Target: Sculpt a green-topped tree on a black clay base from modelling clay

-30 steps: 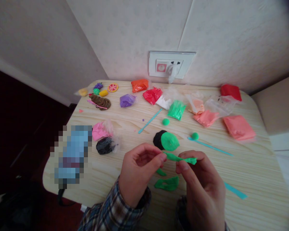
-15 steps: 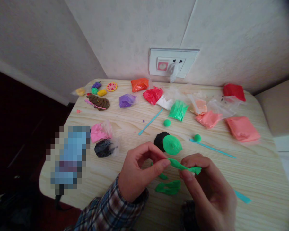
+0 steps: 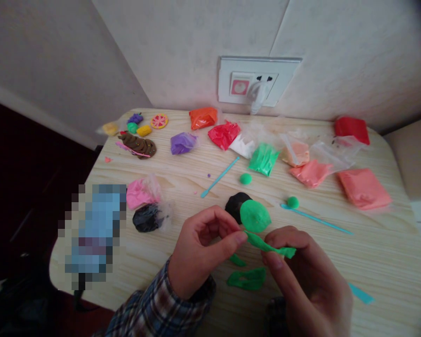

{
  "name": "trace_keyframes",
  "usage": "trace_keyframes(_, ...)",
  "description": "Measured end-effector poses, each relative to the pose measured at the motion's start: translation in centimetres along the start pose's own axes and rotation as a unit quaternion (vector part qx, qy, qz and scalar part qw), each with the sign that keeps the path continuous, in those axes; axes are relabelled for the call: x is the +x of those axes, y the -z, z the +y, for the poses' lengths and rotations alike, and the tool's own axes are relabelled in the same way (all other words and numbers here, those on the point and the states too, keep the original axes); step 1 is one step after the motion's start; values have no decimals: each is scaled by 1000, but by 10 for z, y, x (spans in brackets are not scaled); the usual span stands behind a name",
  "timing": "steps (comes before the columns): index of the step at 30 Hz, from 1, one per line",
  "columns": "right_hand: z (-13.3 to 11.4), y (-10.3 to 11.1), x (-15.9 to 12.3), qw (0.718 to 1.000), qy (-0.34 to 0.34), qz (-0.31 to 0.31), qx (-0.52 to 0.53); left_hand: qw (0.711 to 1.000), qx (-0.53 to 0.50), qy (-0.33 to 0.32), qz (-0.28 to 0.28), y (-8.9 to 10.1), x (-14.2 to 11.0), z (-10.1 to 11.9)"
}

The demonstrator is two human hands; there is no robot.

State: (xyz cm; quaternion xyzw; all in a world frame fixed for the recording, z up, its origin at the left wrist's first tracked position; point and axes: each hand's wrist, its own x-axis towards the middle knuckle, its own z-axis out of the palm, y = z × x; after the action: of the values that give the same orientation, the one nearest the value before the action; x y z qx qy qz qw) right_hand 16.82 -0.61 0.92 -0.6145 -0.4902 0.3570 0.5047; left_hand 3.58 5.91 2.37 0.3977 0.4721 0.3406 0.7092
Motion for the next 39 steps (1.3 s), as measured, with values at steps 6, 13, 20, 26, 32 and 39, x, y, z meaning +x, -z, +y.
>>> trace_keyframes(6,0,1,2,1000,1,-3,15,1000,-4,18,3,0,0,-1)
trace_keyframes(13,0,1,1,1000,-18,5,22,999,14,28,16,-3,1,0)
trace_keyframes(20,-2,2,1,1000,-16,6,14,999,19,10,25,-4,1,0)
trace_keyframes(26,-3,2,1,1000,-17,12,13,999,24,-5,32,-5,1,-2)
trace_keyframes(32,-3,1,2,999,-27,19,7,999,25,-5,35,-6,0,-1)
trace_keyframes(39,-2,1,3,999,-35,38,-9,999,16,2,32,-7,1,-1)
